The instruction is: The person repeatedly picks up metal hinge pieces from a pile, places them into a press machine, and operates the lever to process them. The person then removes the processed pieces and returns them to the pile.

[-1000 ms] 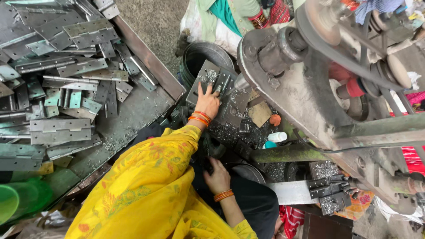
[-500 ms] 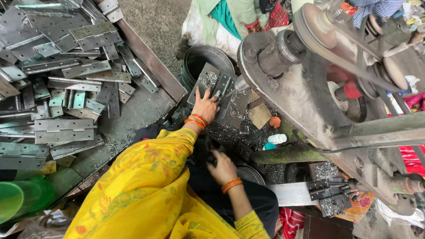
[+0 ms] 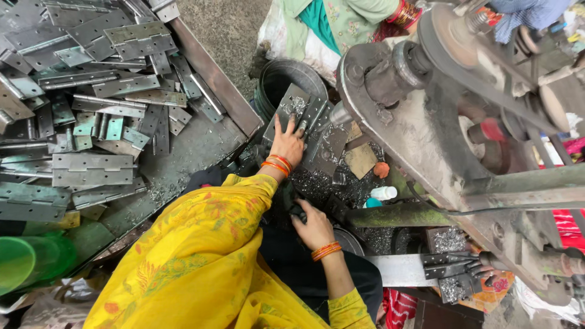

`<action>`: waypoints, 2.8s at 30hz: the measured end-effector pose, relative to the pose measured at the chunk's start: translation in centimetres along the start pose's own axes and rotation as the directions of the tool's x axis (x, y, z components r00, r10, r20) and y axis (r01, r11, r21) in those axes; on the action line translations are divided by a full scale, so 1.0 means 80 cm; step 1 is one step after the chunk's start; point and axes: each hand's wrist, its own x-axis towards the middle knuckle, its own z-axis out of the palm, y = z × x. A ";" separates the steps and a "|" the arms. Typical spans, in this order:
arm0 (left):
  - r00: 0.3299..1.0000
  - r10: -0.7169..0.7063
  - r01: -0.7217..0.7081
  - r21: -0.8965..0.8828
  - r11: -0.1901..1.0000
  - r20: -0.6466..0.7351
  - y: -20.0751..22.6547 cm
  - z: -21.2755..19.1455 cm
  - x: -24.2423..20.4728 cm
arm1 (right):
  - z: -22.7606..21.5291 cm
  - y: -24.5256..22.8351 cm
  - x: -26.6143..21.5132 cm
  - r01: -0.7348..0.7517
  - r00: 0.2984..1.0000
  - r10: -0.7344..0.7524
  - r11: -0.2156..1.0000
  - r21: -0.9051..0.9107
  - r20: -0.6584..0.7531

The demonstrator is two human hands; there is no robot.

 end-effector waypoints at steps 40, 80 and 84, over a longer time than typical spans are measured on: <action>0.906 -0.423 0.413 0.166 0.896 0.032 -0.465 0.035 -0.218 | -0.033 -0.062 0.006 -0.082 0.988 0.083 0.997 -0.017 0.128; 0.840 -0.450 0.327 -0.380 0.865 -0.304 -0.347 0.030 -0.161 | -0.042 -0.052 -0.002 -0.107 0.989 0.104 0.994 0.017 0.105; 0.765 -0.527 0.140 -0.704 0.696 -0.369 -0.246 -0.052 -0.108 | -0.043 -0.053 -0.007 -0.114 0.986 0.109 0.993 0.031 0.124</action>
